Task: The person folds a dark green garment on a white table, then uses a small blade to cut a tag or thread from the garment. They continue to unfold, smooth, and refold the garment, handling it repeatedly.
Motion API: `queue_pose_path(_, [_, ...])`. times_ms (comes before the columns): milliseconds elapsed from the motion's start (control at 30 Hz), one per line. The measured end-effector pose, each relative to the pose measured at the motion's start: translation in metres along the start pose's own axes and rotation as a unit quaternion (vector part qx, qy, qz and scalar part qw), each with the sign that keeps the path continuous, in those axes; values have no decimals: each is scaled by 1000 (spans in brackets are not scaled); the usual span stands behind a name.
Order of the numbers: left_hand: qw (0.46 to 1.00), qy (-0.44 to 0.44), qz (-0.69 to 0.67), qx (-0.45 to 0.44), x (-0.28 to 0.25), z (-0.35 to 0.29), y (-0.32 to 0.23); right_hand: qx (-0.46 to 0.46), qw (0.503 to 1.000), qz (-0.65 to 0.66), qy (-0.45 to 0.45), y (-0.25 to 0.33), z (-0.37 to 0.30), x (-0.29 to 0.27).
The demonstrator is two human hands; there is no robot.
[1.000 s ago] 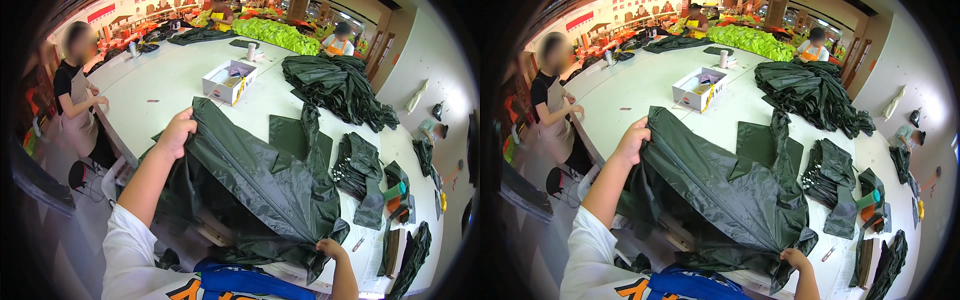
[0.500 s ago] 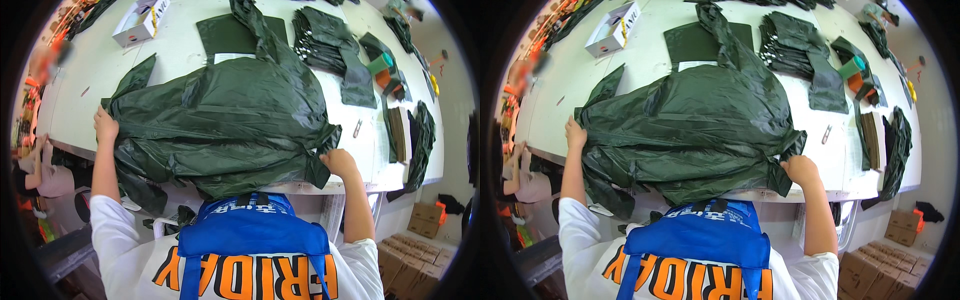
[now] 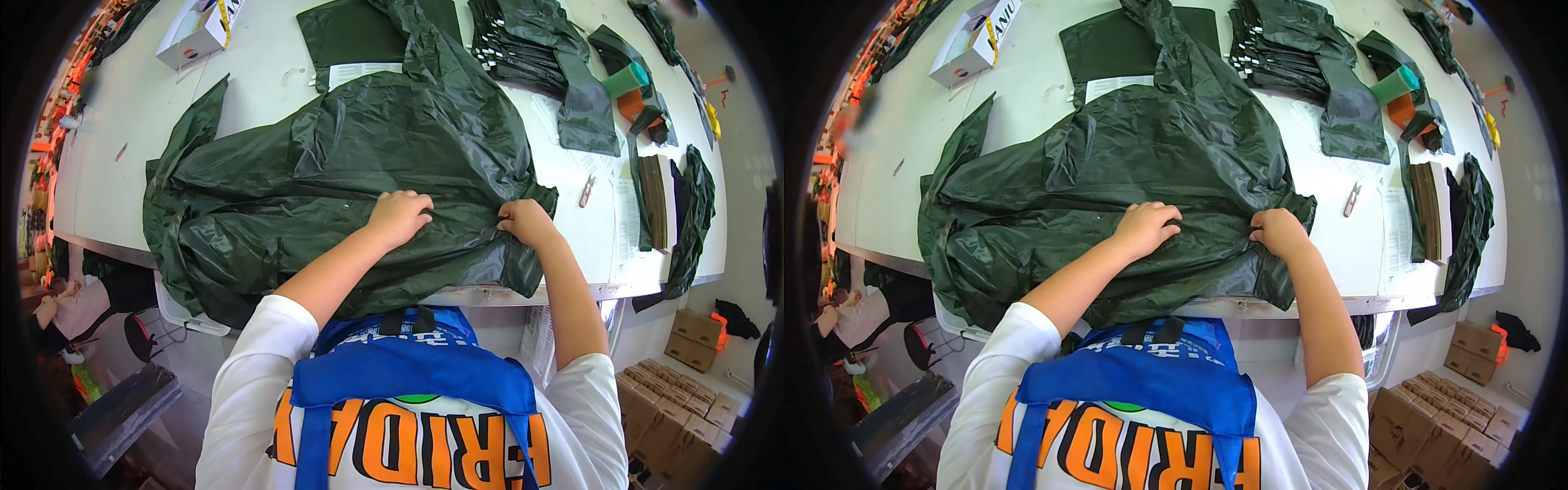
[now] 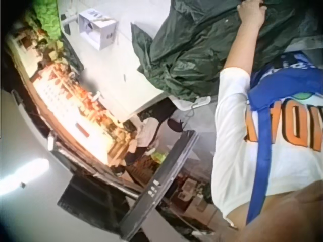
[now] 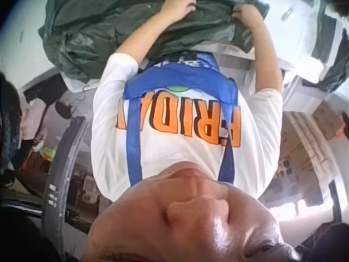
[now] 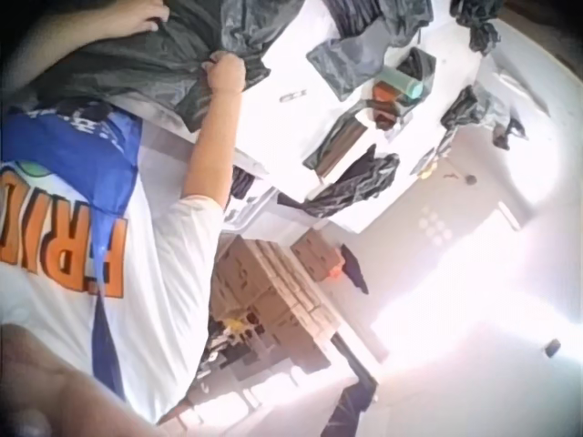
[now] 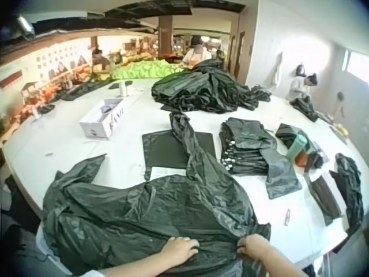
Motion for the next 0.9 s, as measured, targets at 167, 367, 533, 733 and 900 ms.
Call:
queue_pose_path(167, [998, -5, -63, -19, 14, 14, 12, -47, 999, 8, -2, -18, 15, 9])
queue_pose_path(367, [991, 36, -105, -78, 20, 19, 18, 2, 993, 86, 86, -35, 29, 19])
queue_pose_path(533, [995, 30, -66, -61, 21, 23, 15, -40, 991, 91, 87, -33, 29, 14])
queue_pose_path(733, [998, 33, -21, -45, 4, 13, 20, -34, 994, 69, 74, -37, 29, 11])
queue_pose_path(900, [982, 3, 171, -83, -88, -54, 65, 67, 979, -175, 81, -101, 20, -1])
Point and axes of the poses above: each hand's wrist, its own z-axis towards the middle knuckle, its own x-axis out of the palm, y = z × x, the point moved 5 cm from there along z, towards the middle knuckle, and after that the axes turned 7 degrees about -z, right-handed, at the moved point
